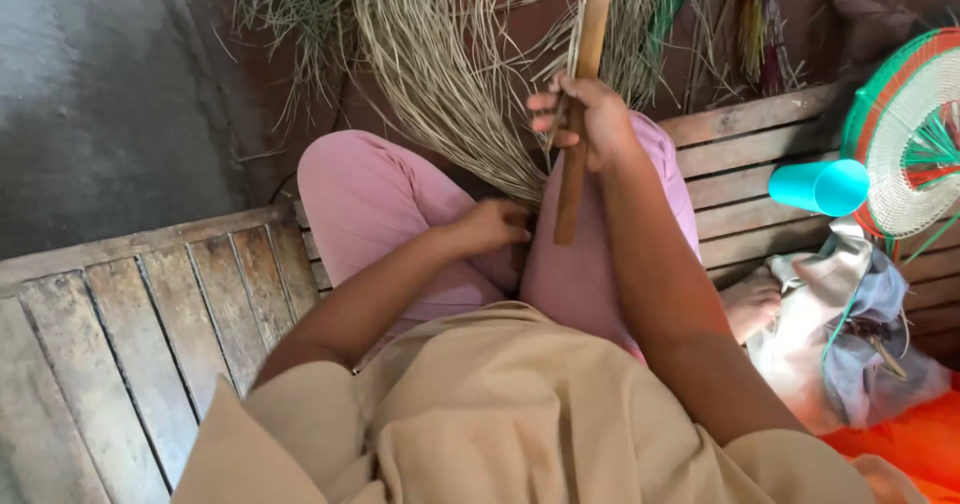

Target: Preparing long plant fibers for weaving by manually separating them from a bundle and using a wooden stick as a guide.

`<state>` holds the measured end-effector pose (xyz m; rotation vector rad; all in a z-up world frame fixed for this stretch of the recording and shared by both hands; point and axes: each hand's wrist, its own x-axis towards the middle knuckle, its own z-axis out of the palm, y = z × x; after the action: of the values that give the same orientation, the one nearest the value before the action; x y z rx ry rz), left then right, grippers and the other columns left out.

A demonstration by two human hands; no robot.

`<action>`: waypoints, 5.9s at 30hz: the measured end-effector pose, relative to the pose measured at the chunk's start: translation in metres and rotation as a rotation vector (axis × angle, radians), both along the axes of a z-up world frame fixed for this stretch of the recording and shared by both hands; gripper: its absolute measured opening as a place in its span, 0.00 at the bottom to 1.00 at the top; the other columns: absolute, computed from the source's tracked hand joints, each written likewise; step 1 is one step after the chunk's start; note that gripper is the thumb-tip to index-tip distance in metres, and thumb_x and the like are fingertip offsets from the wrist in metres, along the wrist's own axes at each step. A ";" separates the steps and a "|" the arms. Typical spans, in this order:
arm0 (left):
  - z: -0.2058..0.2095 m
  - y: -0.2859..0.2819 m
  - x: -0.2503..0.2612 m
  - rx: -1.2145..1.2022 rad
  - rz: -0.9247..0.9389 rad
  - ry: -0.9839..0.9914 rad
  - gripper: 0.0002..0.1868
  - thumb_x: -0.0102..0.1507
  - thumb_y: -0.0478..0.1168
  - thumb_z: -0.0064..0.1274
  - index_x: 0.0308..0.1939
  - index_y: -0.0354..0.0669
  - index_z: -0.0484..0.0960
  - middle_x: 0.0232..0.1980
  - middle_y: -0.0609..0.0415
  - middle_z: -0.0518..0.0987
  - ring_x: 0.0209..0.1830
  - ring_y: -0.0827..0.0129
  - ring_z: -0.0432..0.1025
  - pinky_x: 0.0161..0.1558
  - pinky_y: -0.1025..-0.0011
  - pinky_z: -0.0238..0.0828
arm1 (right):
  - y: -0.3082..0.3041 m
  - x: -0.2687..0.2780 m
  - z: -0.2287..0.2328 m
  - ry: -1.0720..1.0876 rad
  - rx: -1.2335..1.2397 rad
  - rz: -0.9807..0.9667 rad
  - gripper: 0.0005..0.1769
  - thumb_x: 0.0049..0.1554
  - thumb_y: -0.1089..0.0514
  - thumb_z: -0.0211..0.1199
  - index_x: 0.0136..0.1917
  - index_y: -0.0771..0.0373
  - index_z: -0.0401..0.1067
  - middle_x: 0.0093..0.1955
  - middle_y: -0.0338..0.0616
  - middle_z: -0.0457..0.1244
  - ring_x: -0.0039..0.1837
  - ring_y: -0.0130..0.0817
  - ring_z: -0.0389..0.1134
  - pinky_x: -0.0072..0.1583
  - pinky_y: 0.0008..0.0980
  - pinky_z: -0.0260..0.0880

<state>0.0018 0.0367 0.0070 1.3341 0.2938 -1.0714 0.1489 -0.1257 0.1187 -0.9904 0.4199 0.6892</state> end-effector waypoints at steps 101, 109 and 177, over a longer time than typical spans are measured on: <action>0.191 0.067 0.029 0.107 0.475 -0.841 0.06 0.61 0.37 0.60 0.32 0.39 0.82 0.20 0.53 0.76 0.18 0.77 0.71 0.15 0.78 0.65 | 0.029 -0.111 0.054 -0.467 -0.104 0.073 0.09 0.56 0.69 0.67 0.51 0.70 0.73 0.35 0.61 0.66 0.30 0.40 0.67 0.25 0.23 0.57; 0.194 0.064 0.028 0.156 0.487 -0.729 0.09 0.58 0.42 0.61 0.29 0.43 0.80 0.18 0.54 0.74 0.17 0.74 0.68 0.18 0.76 0.62 | 0.041 -0.115 0.070 -0.785 -0.466 0.145 0.07 0.56 0.67 0.70 0.49 0.66 0.76 0.31 0.43 0.62 0.34 0.25 0.60 0.34 0.21 0.55; 0.069 0.017 0.080 -0.128 1.116 -0.375 0.10 0.66 0.37 0.51 0.45 0.36 0.84 0.34 0.49 0.81 0.32 0.65 0.76 0.37 0.64 0.78 | 0.070 -0.088 0.033 -1.085 -0.858 0.114 0.24 0.63 0.49 0.70 0.61 0.71 0.75 0.42 0.64 0.69 0.50 0.62 0.73 0.51 0.55 0.72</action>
<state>0.0816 0.0540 0.0761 0.9777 0.5767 0.0955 0.0607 -0.0557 0.1514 -2.0269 -0.3549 -0.0459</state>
